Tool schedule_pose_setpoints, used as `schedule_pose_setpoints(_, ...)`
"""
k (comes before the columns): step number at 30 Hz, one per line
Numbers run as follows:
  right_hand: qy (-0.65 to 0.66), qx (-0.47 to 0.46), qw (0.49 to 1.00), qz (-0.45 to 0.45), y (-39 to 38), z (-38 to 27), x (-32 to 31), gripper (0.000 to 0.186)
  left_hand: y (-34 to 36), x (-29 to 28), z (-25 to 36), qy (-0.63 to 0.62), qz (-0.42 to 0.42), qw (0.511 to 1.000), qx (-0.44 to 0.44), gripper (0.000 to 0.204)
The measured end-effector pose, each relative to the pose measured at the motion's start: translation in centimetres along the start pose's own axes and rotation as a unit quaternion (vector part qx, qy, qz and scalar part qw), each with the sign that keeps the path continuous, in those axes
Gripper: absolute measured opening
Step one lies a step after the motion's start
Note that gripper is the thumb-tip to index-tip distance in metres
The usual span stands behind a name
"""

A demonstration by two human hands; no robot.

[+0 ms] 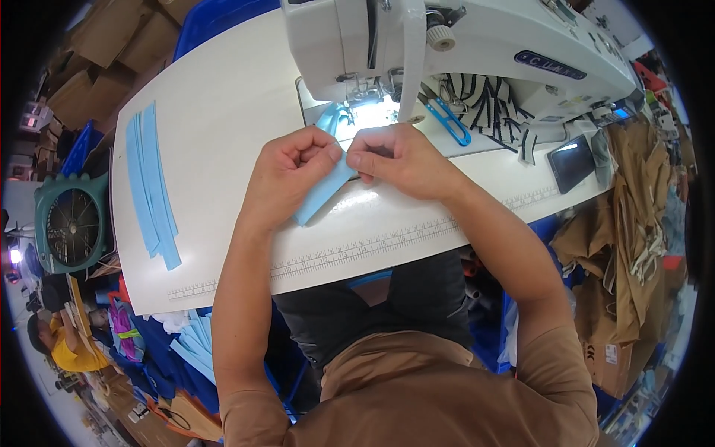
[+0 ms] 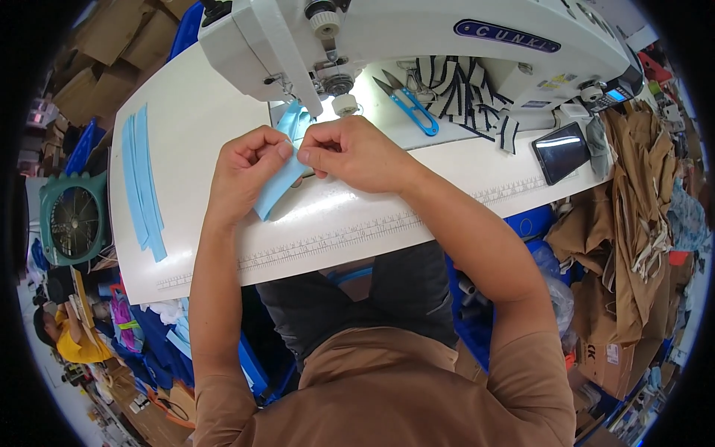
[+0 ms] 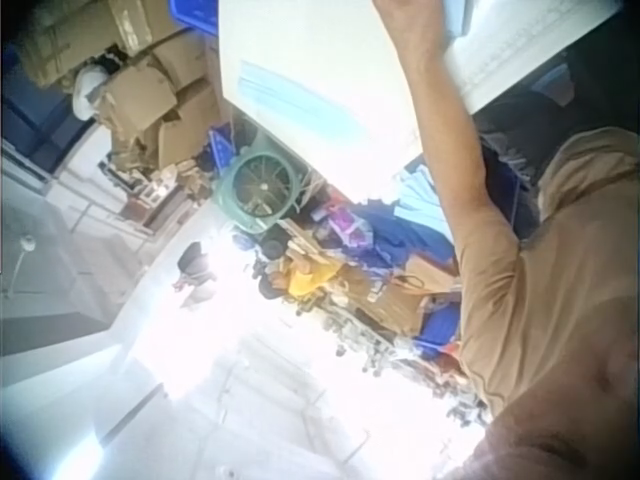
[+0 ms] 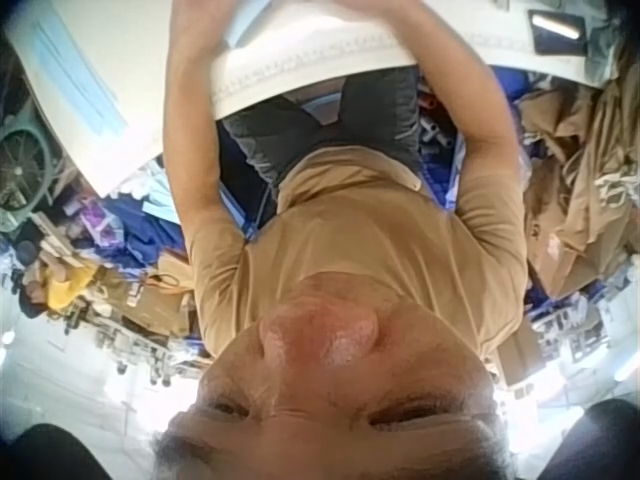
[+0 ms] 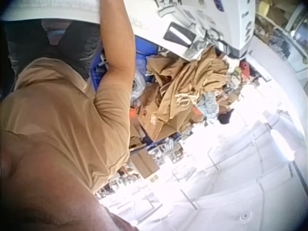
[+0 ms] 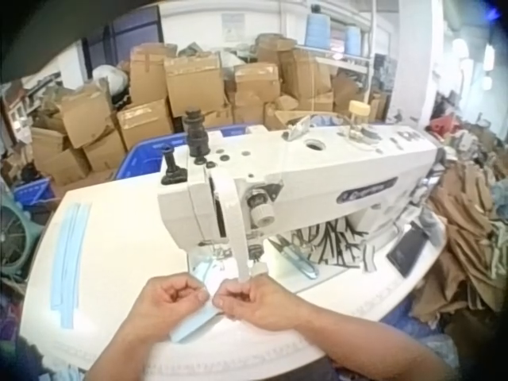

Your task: Sewing light-blue fabric strips together using an industrial sewing machine.

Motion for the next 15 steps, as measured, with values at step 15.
schedule_pose_setpoints(15, -0.039, -0.001, 0.999, -0.011, -0.27, -0.53, 0.13, 0.021, -0.16, -0.41, 0.8, 0.077, 0.014, 0.997, 0.028, 0.019)
Point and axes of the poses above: each hand's wrist, its own y-axis towards the middle knuckle, its own x-axis out of the palm, z = x × y, the point moved 8 cm from there along y, towards the middle knuckle, and after that the axes turned 10 degrees about -z, right-handed, at the moved point
